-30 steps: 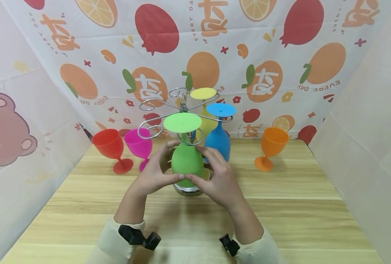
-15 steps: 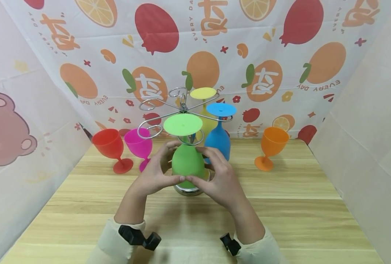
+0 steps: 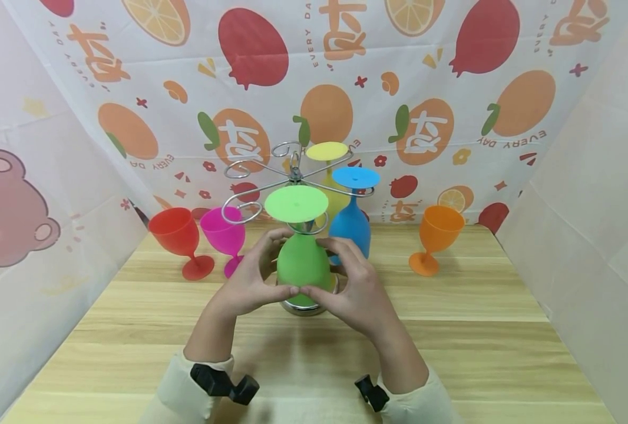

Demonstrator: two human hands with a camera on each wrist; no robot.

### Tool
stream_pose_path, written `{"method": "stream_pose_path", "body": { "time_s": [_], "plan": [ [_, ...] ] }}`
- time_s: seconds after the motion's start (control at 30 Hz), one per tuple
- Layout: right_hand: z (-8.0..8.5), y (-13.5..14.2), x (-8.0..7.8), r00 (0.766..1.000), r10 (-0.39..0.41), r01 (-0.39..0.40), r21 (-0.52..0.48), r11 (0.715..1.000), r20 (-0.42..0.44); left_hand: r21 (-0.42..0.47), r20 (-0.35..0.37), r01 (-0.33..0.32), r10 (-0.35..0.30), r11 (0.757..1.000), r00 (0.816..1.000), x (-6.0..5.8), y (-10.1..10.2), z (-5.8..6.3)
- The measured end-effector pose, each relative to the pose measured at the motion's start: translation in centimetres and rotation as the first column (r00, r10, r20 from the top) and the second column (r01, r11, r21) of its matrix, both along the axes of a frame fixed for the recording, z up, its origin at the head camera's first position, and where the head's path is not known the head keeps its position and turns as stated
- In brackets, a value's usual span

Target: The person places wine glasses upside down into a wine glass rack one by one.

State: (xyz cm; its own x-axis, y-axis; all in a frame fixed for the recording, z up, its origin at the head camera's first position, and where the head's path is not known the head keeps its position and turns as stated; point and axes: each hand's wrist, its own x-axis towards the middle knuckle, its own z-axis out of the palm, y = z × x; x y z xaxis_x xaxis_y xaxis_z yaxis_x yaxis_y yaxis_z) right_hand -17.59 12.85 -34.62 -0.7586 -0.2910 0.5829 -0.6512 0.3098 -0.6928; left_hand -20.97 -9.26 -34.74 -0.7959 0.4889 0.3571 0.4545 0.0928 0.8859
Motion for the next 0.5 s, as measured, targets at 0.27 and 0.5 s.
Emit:
{"method": "stream_pose_path", "body": {
  "time_s": [0.27, 0.5],
  "plan": [
    [0.21, 0.26, -0.01, 1.000, 0.012, -0.011, 0.011, 1.000, -0.022, -0.009, -0.012, -0.013, 0.013, 1.000, 1.000, 0.27, 0.22, 0.13],
    [0.28, 0.56, -0.02, 1.000, 0.010, -0.010, 0.027, 1.000, -0.006, -0.025, -0.025, -0.034, 0.033, 0.999, 0.999, 0.47, 0.45, 0.21]
  ]
}}
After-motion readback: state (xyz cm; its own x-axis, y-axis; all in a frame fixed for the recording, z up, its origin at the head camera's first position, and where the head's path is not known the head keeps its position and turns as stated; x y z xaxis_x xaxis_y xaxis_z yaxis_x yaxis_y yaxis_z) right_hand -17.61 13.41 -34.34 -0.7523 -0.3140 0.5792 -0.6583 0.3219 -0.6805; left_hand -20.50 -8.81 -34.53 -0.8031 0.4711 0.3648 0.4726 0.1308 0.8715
